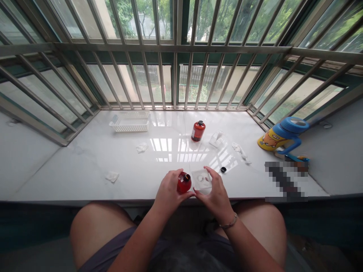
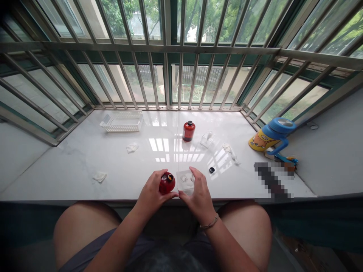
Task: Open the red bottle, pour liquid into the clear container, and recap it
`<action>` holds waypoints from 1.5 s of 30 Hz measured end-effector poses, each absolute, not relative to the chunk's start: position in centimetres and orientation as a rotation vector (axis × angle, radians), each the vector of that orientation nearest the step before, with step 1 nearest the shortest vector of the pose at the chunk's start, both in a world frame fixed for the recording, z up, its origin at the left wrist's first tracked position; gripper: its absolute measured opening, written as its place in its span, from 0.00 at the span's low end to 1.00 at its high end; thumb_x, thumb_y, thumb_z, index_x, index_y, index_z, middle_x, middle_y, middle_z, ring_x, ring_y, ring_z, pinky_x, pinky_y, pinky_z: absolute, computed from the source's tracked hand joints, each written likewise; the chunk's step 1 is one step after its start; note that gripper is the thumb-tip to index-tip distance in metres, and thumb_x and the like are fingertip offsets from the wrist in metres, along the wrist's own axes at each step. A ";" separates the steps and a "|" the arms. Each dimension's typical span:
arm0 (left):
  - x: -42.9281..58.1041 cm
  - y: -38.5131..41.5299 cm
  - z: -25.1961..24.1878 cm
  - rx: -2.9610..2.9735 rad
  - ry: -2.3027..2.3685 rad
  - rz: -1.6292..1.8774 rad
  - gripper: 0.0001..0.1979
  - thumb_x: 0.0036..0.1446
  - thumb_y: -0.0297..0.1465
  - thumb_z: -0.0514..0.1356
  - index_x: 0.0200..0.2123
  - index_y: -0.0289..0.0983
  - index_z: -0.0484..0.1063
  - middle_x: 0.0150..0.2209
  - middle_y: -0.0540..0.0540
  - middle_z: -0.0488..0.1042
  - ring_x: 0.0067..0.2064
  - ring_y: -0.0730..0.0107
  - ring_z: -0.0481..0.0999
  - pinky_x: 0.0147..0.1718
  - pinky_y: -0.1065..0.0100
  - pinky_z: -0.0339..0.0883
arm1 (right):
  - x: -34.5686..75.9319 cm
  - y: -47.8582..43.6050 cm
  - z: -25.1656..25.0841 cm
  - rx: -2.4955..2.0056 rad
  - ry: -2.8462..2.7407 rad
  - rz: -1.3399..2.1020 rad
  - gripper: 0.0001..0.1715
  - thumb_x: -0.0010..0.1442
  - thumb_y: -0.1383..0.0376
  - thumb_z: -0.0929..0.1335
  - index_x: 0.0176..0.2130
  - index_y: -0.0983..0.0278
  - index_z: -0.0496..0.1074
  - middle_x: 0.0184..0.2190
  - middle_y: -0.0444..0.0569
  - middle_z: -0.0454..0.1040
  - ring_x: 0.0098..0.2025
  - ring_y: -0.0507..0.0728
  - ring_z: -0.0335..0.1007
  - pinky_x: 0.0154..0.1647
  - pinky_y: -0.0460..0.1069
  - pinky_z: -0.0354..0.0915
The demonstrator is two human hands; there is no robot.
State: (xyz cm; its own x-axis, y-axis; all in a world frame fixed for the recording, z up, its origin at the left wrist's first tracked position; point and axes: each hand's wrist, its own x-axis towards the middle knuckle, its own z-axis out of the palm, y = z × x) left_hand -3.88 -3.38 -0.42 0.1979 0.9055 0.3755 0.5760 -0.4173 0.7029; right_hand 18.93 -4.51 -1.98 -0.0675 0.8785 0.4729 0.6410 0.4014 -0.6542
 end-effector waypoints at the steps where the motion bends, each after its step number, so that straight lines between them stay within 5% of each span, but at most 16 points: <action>1: -3.8 -3.4 -0.3 2.072 1.387 1.088 0.46 0.49 0.41 0.82 0.65 0.46 0.63 0.56 0.41 0.75 0.55 0.50 0.79 0.55 0.51 0.77 | 18.9 -4.6 -1.9 -1.319 -1.798 0.336 0.51 0.63 0.61 0.77 0.75 0.58 0.53 0.68 0.60 0.66 0.69 0.70 0.64 0.66 0.67 0.73; 13: -3.5 -3.3 -1.1 2.036 1.461 1.052 0.50 0.47 0.42 0.83 0.64 0.46 0.58 0.56 0.40 0.75 0.55 0.46 0.80 0.54 0.47 0.77 | 19.4 -3.9 0.4 -1.241 -1.892 0.281 0.52 0.63 0.65 0.76 0.76 0.56 0.52 0.67 0.60 0.66 0.69 0.71 0.63 0.65 0.70 0.72; 45: -2.6 -2.6 -0.1 2.049 1.421 0.972 0.44 0.46 0.39 0.84 0.60 0.44 0.64 0.53 0.44 0.77 0.51 0.49 0.79 0.52 0.49 0.76 | 20.3 -2.7 1.4 -1.223 -2.024 0.209 0.54 0.60 0.72 0.73 0.77 0.55 0.50 0.69 0.59 0.63 0.71 0.70 0.60 0.71 0.72 0.65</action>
State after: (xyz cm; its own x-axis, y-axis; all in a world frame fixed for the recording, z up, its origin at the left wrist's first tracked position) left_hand -2.65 -2.62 -0.10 0.2164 0.9327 0.2886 0.6068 -0.3600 0.7086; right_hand 20.31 -2.72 1.37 -0.2634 0.8162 0.5142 0.6940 0.5305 -0.4867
